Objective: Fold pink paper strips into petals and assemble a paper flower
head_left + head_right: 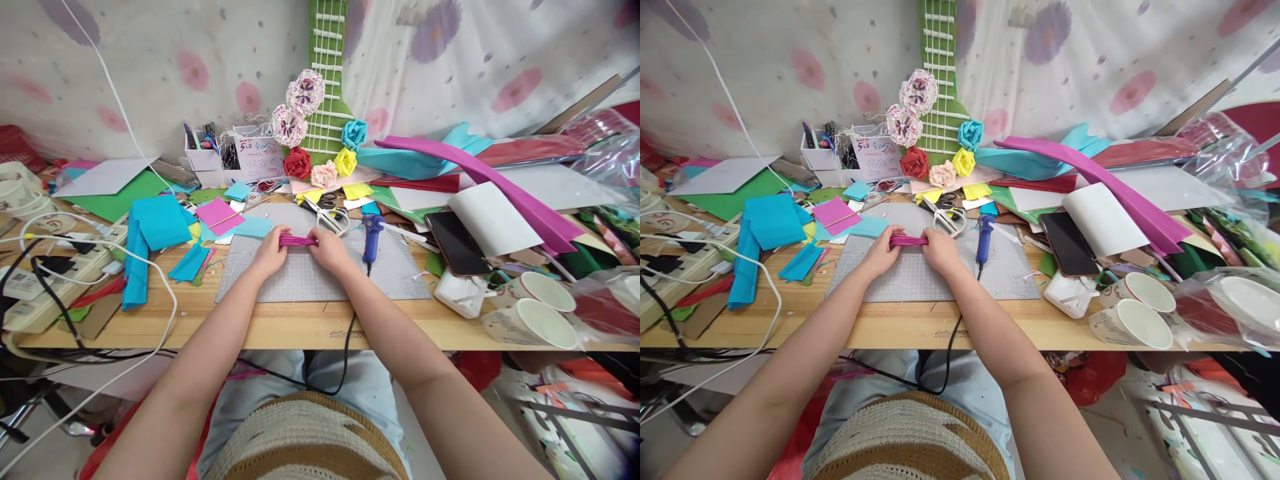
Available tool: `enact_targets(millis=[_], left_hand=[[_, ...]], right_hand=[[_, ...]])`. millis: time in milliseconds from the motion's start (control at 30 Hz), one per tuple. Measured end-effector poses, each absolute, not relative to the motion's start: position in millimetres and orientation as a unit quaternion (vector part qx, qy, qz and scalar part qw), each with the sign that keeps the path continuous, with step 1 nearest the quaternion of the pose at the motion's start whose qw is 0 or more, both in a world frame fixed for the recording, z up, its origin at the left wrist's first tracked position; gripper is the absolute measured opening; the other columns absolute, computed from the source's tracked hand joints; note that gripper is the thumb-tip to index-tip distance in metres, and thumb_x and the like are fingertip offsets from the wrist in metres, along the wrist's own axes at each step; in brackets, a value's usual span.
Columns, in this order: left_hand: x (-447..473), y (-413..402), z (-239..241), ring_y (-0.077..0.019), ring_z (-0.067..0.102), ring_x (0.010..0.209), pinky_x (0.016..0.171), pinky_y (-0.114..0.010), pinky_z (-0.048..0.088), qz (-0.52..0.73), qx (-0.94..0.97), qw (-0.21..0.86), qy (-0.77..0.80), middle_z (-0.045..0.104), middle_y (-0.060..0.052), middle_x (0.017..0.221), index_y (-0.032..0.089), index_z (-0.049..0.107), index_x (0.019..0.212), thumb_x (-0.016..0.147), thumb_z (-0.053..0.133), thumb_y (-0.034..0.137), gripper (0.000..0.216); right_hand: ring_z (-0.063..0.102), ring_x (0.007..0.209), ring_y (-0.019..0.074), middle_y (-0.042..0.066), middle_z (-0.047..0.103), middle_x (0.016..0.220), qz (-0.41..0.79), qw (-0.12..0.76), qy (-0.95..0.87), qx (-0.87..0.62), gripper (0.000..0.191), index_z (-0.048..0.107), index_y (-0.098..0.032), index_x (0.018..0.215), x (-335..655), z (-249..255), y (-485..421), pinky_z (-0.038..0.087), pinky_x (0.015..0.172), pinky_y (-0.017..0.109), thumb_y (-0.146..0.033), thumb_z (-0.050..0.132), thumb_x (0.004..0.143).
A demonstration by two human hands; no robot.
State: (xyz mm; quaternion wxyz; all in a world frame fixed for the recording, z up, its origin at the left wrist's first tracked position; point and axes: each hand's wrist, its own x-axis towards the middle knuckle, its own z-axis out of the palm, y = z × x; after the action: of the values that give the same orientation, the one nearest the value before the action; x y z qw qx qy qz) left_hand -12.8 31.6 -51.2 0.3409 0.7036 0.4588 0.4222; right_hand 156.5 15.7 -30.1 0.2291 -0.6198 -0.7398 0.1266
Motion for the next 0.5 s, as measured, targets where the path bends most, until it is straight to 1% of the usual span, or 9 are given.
enact_targets(millis=[67,167,233,333,400,500], left_hand=[[-10.0,29.7,-51.8,-0.0186,0.055,0.099,0.095,-0.037,0.037,0.406,0.712,0.315,0.479,0.058,-0.006,0.100,0.019,0.052,0.098,0.067,0.046,0.000,0.036],[-9.1,28.4,-51.6,-0.0196,0.055,0.096,0.092,-0.038,0.039,0.391,0.714,0.302,0.496,0.058,-0.006,0.099,0.019,0.051,0.097,0.071,0.045,0.001,0.033],[-9.7,28.1,-50.7,-0.0212,0.053,0.099,0.094,-0.039,0.037,0.386,0.718,0.289,0.503,0.058,-0.007,0.100,0.019,0.053,0.098,0.071,0.047,0.002,0.032],[-10.4,27.6,-49.0,-0.0239,0.050,0.104,0.098,-0.042,0.034,0.381,0.730,0.259,0.505,0.059,-0.008,0.101,0.019,0.058,0.093,0.071,0.053,0.006,0.026],[-10.6,27.2,-48.0,-0.0242,0.051,0.103,0.098,-0.042,0.034,0.379,0.730,0.264,0.504,0.061,-0.008,0.099,0.019,0.061,0.090,0.072,0.053,0.008,0.022],[-11.1,26.8,-47.7,-0.0236,0.054,0.098,0.095,-0.041,0.037,0.377,0.717,0.295,0.506,0.063,-0.007,0.097,0.021,0.063,0.090,0.075,0.050,0.008,0.024]], right_hand=[[0.055,0.082,0.0195,0.005,0.065,0.088,0.145,0.235,-0.726,-0.630,0.016,0.061,-0.020,0.086,156.4,-30.3,16.0,0.038,0.068,0.028,-0.013,0.052,0.075],[0.056,0.080,0.0182,0.004,0.065,0.087,0.170,0.246,-0.718,-0.629,0.016,0.061,-0.019,0.087,157.7,-30.2,15.6,0.039,0.068,0.027,-0.014,0.055,0.073],[0.056,0.078,0.0173,0.004,0.065,0.086,0.183,0.253,-0.716,-0.624,0.017,0.061,-0.019,0.088,159.0,-30.0,14.6,0.039,0.068,0.027,-0.015,0.058,0.072],[0.056,0.075,0.0161,0.003,0.065,0.086,0.192,0.259,-0.719,-0.616,0.016,0.063,-0.018,0.090,160.9,-30.4,13.1,0.040,0.069,0.027,-0.019,0.059,0.074],[0.056,0.077,0.0162,0.004,0.065,0.086,0.190,0.263,-0.722,-0.612,0.016,0.064,-0.018,0.091,162.0,-31.4,13.1,0.041,0.071,0.027,-0.019,0.058,0.076],[0.057,0.081,0.0173,0.005,0.065,0.090,0.182,0.263,-0.727,-0.607,0.018,0.066,-0.018,0.094,163.7,-33.5,14.4,0.041,0.075,0.028,-0.019,0.057,0.078]])
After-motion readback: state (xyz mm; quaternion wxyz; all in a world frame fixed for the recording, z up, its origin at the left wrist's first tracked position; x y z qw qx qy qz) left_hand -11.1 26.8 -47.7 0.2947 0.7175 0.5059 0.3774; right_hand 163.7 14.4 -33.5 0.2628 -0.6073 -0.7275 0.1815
